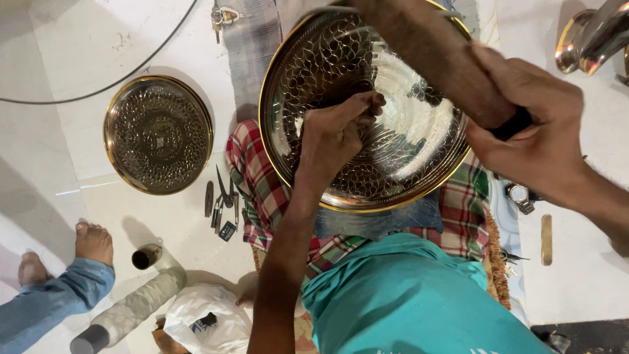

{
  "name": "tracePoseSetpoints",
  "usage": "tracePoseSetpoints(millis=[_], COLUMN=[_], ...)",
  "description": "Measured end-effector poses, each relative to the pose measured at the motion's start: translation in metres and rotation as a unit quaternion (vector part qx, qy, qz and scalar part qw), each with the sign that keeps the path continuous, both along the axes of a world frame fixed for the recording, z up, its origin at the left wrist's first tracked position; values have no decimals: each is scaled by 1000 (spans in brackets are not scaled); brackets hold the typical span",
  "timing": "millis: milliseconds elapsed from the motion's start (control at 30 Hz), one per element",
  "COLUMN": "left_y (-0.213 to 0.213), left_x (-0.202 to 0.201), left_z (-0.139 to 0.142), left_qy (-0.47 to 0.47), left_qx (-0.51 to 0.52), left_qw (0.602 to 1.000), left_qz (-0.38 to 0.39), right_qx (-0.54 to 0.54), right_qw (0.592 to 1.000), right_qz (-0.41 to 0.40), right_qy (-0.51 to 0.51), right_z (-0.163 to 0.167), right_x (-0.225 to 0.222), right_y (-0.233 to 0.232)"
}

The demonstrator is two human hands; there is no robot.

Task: The person sits on the floor and uses a hammer and a small metal punch to emboss a decorative pattern into a large brass plate. They repeatedly strike the punch held against the plate's surface to create a textured design.

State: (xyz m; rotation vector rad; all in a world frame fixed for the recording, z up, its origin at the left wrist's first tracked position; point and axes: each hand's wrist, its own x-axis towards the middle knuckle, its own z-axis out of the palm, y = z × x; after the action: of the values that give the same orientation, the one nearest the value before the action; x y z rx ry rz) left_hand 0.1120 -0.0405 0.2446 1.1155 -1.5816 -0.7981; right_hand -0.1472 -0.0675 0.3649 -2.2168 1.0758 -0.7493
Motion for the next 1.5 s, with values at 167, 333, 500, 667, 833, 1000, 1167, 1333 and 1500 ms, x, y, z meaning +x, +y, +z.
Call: tracePoseSetpoints(millis=[167,333,500,667,833,1000,1167,1333,1500], left_y=[-2,-2,-2,-3,-3,-2,-1,-2,-3], left_x=[3,5,2,4,4,5,8,7,9], left_z=[2,6,8,5,1,-1,3,7,2], left_qy=[-39,-3,35,-14,-49,-39,-26,-6,-21], left_qx=[-3,-10,-25,-24,3,-25,-4,12,31], left_qw=[999,1000,999,1000,999,999,1000,1000,999], left_qz=[-8,-7,-9,0,15,9,-11,-8,-26], right_qx=[-45,-42,-24,-64,-67,28,10,-63,13], right_qw=[992,999,997,989,987,997,988,960,984], right_qz=[9,-29,-6,-3,34,19,30,16,-5], right_qy=[115,2,75,136,139,71,149,272,176], right_z=[4,9,14,15,13,9,13,17,15], right_x=[3,10,14,10,4,9,14,16,17], right_y=[4,4,4,5,4,2,-1,3,3])
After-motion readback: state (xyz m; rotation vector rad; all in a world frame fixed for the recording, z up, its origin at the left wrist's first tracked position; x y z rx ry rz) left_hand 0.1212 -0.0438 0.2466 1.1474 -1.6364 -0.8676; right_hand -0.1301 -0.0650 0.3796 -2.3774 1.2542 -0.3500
